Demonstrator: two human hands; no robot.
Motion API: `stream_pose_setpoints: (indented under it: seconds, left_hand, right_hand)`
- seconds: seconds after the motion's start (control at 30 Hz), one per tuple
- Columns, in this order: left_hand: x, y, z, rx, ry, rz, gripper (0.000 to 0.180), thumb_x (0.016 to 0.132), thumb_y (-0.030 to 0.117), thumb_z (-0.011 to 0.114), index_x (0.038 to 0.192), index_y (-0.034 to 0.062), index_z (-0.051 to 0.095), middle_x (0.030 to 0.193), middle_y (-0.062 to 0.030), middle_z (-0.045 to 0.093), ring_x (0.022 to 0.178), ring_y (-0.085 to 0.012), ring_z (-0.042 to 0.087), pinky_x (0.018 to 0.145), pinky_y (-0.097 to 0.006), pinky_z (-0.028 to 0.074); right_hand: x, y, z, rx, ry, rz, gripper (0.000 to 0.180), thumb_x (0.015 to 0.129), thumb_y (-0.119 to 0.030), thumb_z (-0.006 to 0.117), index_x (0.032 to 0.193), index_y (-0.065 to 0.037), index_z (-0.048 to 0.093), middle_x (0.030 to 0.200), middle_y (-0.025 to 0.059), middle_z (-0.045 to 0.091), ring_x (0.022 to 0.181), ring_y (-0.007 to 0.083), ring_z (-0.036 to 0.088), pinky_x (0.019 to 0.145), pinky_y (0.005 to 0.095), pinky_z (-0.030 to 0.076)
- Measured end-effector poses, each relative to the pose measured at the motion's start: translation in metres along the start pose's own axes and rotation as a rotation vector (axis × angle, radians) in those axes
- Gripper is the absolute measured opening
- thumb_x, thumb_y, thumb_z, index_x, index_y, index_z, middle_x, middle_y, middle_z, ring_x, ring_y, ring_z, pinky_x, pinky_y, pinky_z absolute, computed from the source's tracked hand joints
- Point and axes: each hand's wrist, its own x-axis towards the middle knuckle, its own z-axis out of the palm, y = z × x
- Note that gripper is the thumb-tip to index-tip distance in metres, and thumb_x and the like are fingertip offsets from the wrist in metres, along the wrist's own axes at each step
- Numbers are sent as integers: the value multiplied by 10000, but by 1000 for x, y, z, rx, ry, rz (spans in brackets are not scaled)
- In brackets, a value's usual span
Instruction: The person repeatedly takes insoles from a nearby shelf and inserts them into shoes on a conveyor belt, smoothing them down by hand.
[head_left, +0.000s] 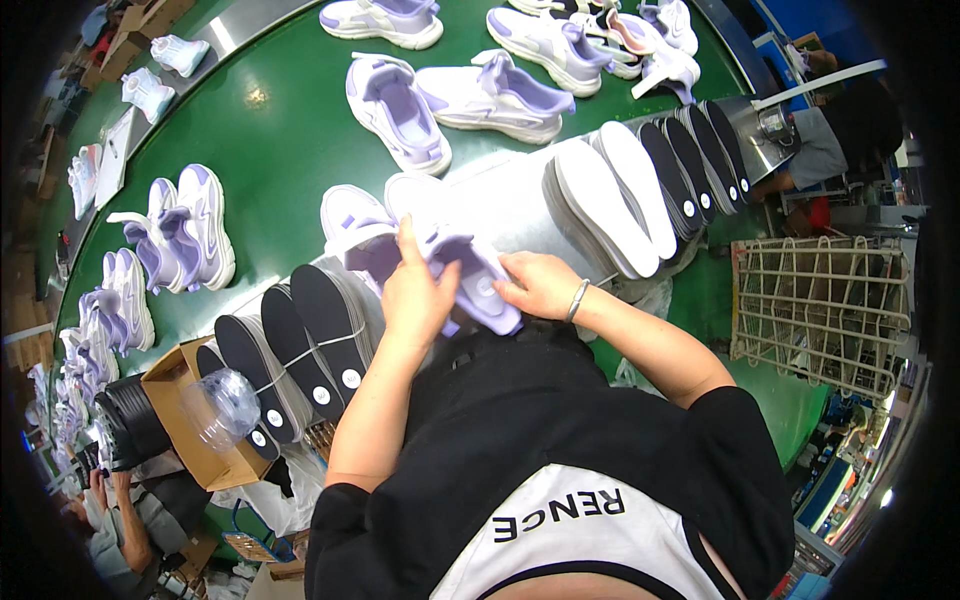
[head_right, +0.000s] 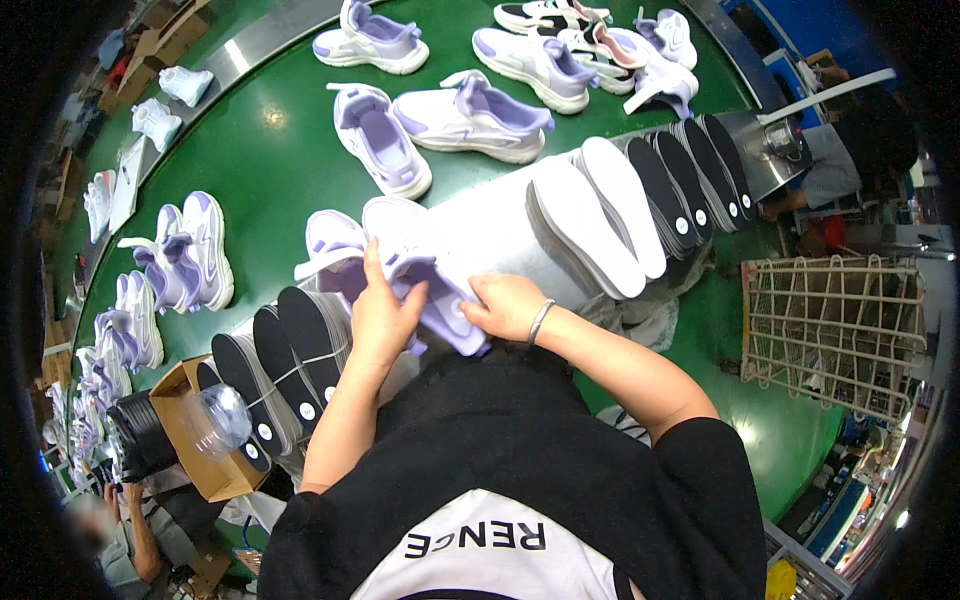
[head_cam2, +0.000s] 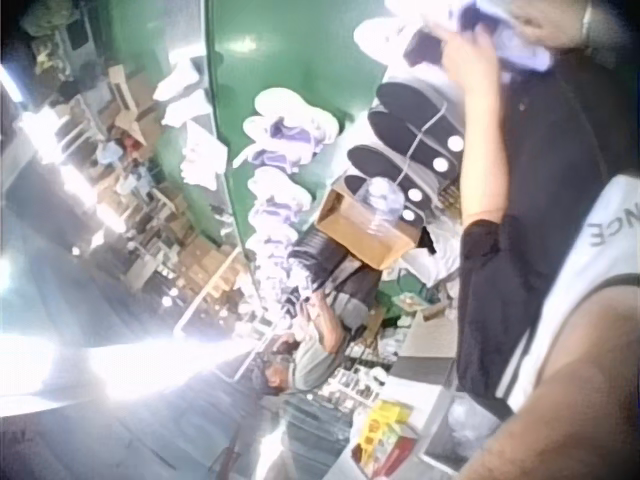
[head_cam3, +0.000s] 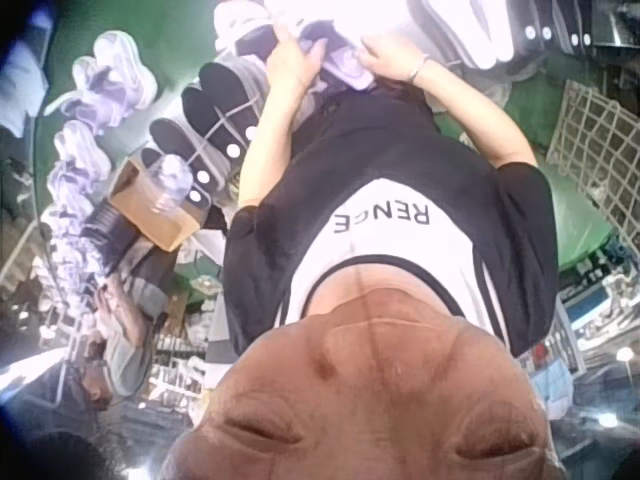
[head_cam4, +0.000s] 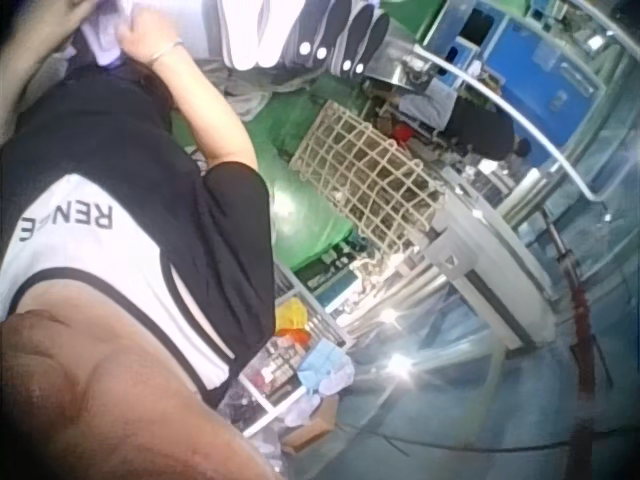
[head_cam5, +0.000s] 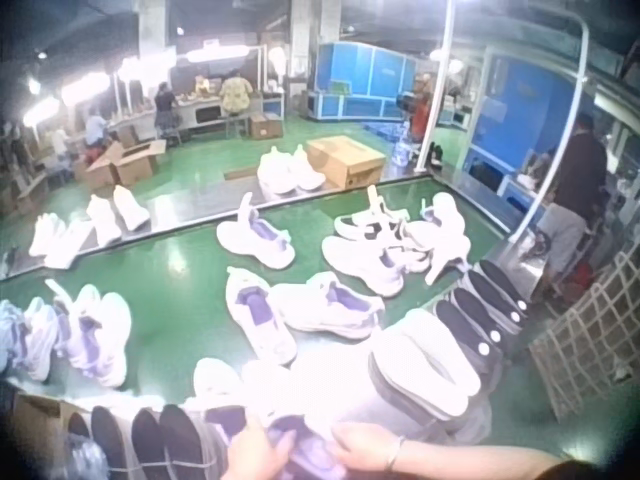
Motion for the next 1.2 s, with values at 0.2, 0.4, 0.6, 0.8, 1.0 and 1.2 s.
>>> stream_pose_setpoints:
  seconds: [0.2, 0.4, 0.6, 0.8, 1.0, 1.2]
  left_hand:
    - [4, -20, -42, -232, 348, 64, 582, 693, 93, 509, 1218, 25, 267, 794, -232, 565, 741, -358, 568, 655, -388, 451]
    - [93, -60, -109, 14, 506, 10, 567, 731, 106, 497, 1229, -1, 249, 940, -240, 549, 853, -344, 555, 747, -379, 429]
    - [176, -142, -115, 179, 517, -126, 631, 733, 151, 538, 1244, -15, 208, 1075, -261, 469, 957, -383, 482, 811, -406, 379]
    - [164, -42, -64, 187, 604, 407, 433, 707, 139, 571, 1087, -4, 423, 1028, -163, 484, 968, -323, 435, 830, -386, 322]
    - [178, 6, 5, 457, 274, 547, 520, 669, 221, 604, 1129, 55, 425, 849, -112, 555, 822, -222, 521, 781, -439, 312]
    - [275, 15, -8, 534, 348, 249, 533, 730, 127, 487, 1235, 133, 317, 585, -82, 575, 533, -255, 554, 686, -423, 335]
  right_hand:
    - [23, 24, -40, 163, 210, -139, 308, 775, -273, 504, 949, -27, 565, 895, 147, 571, 815, 283, 546, 724, 336, 430]
    - [81, 65, -98, -203, 548, -133, 249, 711, -180, 543, 920, -45, 566, 957, 128, 530, 899, 302, 489, 782, 356, 397]
    - [125, 92, -107, -614, 521, -24, 303, 642, -199, 619, 918, -91, 556, 1018, 81, 472, 1012, 236, 412, 848, 397, 312]
    - [135, 109, -124, -690, 316, 128, 280, 618, -268, 654, 823, -89, 591, 1010, 67, 428, 968, 219, 416, 796, 366, 342]
    - [159, 138, -156, -574, 552, 323, 300, 619, -312, 657, 737, -43, 594, 973, 76, 466, 902, 238, 476, 721, 364, 413]
    - [160, 152, -143, -561, 534, 215, 283, 620, -296, 664, 774, -67, 603, 1034, 63, 446, 938, 237, 442, 743, 357, 417]
